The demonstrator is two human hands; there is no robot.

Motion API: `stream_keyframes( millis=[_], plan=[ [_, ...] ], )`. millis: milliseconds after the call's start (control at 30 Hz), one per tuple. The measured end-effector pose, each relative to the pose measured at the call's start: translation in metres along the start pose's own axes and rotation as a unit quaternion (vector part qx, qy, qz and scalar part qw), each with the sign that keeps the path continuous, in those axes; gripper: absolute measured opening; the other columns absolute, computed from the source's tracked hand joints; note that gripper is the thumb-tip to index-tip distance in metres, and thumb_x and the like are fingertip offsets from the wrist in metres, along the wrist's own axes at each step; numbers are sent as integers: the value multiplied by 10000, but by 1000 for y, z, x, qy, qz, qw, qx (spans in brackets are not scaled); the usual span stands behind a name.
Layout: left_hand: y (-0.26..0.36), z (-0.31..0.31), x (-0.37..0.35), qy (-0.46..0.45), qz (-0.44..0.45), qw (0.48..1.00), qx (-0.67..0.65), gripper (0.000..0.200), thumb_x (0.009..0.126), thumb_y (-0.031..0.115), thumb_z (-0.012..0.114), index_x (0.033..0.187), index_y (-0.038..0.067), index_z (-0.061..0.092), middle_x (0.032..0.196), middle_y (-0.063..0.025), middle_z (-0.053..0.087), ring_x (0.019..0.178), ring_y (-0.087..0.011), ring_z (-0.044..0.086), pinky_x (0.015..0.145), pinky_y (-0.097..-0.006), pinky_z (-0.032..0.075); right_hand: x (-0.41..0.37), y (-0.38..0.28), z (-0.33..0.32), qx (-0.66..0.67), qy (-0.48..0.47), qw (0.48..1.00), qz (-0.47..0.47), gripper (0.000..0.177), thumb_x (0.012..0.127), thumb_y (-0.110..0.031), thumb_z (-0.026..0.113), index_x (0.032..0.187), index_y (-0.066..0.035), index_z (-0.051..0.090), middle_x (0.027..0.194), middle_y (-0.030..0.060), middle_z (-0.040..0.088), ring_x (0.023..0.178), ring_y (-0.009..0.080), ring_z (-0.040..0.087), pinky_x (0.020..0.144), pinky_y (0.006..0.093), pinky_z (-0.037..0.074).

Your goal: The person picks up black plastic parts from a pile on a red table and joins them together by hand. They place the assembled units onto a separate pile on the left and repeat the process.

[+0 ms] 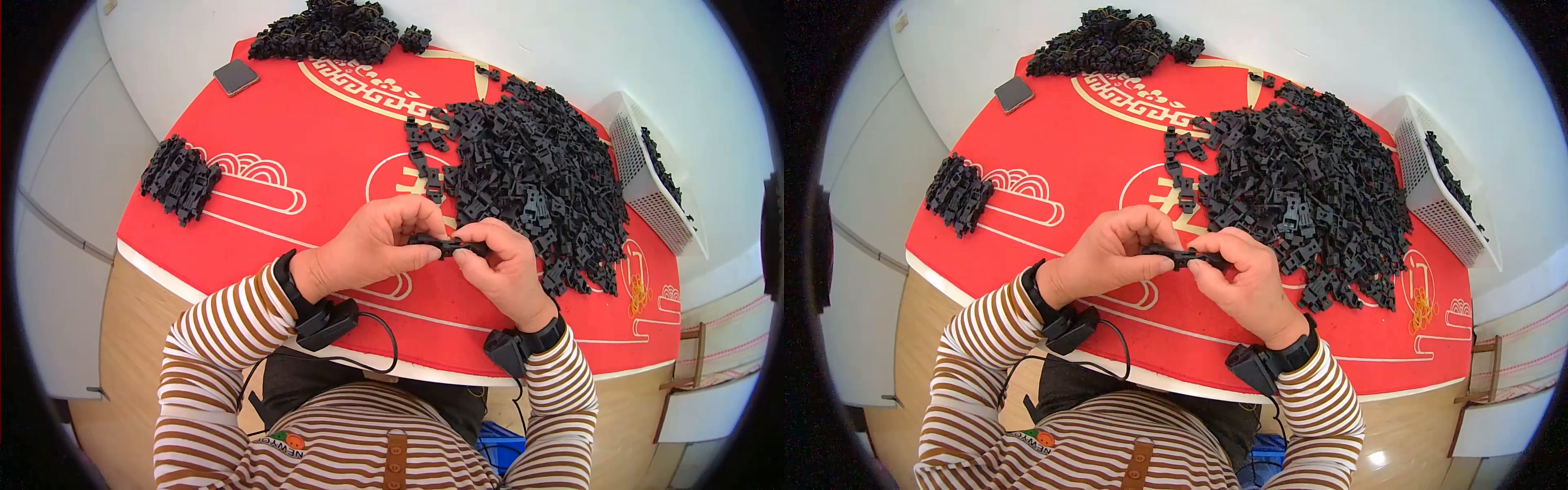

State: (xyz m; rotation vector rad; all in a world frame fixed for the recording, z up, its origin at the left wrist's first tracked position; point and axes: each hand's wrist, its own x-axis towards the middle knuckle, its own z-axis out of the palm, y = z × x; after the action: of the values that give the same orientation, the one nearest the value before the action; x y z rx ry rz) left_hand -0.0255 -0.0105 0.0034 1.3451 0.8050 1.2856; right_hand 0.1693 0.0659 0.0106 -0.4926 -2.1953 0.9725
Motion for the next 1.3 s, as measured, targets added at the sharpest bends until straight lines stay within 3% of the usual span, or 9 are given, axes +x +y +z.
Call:
stream_keyframes(
  millis=[333,733,933,1133,1233,1300],
  plan=[
    [-2,1,1,15,-35,999,36,221,788,-55,615,970,37,529,898,-5,566,808,-51,550,709,-198,451,2,-7,1,-25,-3,1000,3,144,737,-12,652,874,-5,611,764,67,566,654,157,539,560,254,426],
    [-11,3,2,44,16,991,125,233,731,-88,557,907,37,468,835,-7,539,738,-52,510,660,-197,417,1,-4,8,-75,2,997,-36,132,740,3,638,848,-10,564,729,100,510,638,236,512,560,313,417],
    [-14,2,4,58,-6,985,163,242,713,-76,573,883,43,449,826,-5,538,744,-52,516,661,-198,417,-1,4,16,-91,20,995,-45,133,739,10,633,846,-9,556,738,110,509,640,257,515,562,329,414],
    [-11,4,8,81,-29,995,42,218,804,-8,604,997,26,509,885,-23,581,790,-70,567,717,-209,475,1,9,10,-48,45,998,-21,141,744,2,645,876,-4,597,742,86,523,606,195,521,537,288,418],
    [-8,0,8,98,-109,989,1,187,877,90,594,1041,9,550,881,-33,608,773,-79,594,716,-221,509,1,13,7,-43,60,997,-26,156,745,1,648,897,-3,612,738,76,529,598,165,520,528,268,416],
    [-9,-2,8,76,-115,990,15,177,898,124,579,1027,3,567,849,-31,616,742,-78,599,692,-219,515,2,13,6,-44,58,997,-31,163,746,-3,649,905,-3,616,739,74,534,600,157,523,528,263,417]
  ],
)
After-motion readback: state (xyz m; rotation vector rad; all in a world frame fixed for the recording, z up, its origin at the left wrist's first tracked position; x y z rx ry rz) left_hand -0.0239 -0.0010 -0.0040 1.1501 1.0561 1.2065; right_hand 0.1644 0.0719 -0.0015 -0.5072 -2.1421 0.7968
